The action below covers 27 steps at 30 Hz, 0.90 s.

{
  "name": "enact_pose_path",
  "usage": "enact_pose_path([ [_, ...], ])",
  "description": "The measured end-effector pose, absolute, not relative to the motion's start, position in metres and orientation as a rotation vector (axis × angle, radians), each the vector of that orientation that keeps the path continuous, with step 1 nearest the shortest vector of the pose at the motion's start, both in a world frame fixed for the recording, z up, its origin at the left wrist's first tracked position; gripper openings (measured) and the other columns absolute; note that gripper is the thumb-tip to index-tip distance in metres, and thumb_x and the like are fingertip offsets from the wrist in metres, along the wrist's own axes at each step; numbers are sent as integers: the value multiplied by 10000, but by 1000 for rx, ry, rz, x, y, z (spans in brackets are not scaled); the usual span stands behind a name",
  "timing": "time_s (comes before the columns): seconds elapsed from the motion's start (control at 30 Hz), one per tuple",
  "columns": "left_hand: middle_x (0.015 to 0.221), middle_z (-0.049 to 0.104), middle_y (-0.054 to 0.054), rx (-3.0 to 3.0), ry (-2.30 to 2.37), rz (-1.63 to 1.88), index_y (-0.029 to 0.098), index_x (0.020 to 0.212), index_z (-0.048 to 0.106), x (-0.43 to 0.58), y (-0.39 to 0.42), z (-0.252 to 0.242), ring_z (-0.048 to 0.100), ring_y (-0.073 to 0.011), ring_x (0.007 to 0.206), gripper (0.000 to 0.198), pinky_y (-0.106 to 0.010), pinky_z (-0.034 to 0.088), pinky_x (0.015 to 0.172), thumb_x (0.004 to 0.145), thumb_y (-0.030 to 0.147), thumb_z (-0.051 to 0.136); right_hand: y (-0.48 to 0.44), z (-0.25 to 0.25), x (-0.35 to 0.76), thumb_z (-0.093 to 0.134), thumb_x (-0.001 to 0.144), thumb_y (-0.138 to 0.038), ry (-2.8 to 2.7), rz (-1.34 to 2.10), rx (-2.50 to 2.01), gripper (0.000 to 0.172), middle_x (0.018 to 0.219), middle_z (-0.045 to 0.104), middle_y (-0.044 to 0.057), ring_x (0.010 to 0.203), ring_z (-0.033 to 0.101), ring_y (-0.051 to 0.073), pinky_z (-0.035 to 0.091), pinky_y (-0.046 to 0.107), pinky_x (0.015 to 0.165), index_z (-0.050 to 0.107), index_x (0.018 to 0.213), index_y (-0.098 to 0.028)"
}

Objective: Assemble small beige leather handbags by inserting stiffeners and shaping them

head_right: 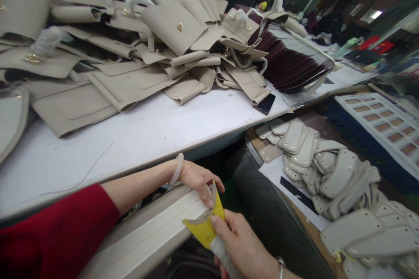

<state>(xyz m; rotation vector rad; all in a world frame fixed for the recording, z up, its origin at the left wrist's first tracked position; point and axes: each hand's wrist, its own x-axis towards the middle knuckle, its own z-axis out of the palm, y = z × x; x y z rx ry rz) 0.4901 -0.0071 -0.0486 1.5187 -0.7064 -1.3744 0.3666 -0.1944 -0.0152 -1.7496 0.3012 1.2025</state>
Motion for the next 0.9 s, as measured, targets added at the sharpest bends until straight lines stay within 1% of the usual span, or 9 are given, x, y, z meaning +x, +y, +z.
enact_pose_path([
  [0.1,1000,708,-104,1507,-677,-1380,40,1396,434,488,-7,-49,654,-306,939,1083,-366,541,773,497,481,847,-185,-15,366,465,759,-803,333,1169,-1723,638,516,600,-19,325,524,118,358,163,293,461,939,-191],
  [0.23,929,720,-63,1474,-581,-1312,92,1435,364,482,-8,-52,662,-276,872,1120,-386,522,782,507,482,856,-172,-14,365,488,723,-816,335,1109,-1672,655,509,610,-1,333,536,129,348,162,291,451,912,-190],
  [0.37,1104,701,-99,1514,-505,-1239,122,1465,286,476,-6,-47,648,-267,987,1144,-363,503,825,543,470,868,-160,-19,353,466,722,-830,369,1056,-1574,678,489,607,28,315,524,143,355,183,276,471,895,-175],
  [0.5,1215,652,-122,1676,-413,-978,127,1391,425,465,8,-28,612,-242,1074,804,-323,475,890,777,589,660,-146,-27,336,331,846,-758,411,1097,-1467,629,447,568,50,295,502,154,371,221,273,508,766,-160],
  [0.57,1229,639,-122,1794,-335,-839,128,1323,507,454,18,-18,587,-246,1106,683,-330,444,947,846,615,554,-144,-29,326,268,882,-725,422,1131,-1416,641,440,556,47,300,496,153,370,229,289,529,749,-155],
  [0.63,1259,620,-120,1883,-271,-760,134,1279,551,438,28,-10,554,-263,1149,636,-352,406,1000,886,628,470,-150,-27,316,306,853,-762,327,1164,-1399,689,444,556,47,323,488,135,361,217,330,578,770,-135],
  [0.7,1279,614,-105,1941,-209,-699,146,1255,581,420,36,-5,536,-268,1180,623,-355,373,1040,911,635,405,-165,-20,310,378,796,-818,164,1164,-1442,749,440,533,52,364,479,109,362,210,395,604,677,-114],
  [0.77,1288,618,-77,1959,-153,-664,171,1256,598,403,40,-4,541,-254,1180,617,-335,367,1047,923,639,371,-184,-14,311,424,786,-820,122,998,-1485,750,471,508,25,413,467,91,370,219,457,613,641,-109],
  [0.9,1185,672,-27,1927,-87,-710,209,1231,633,385,37,-5,583,-229,1091,616,-301,412,970,912,669,375,-208,-22,348,565,814,-696,310,575,-1436,527,632,519,-31,556,479,101,413,231,579,611,846,-172],
])
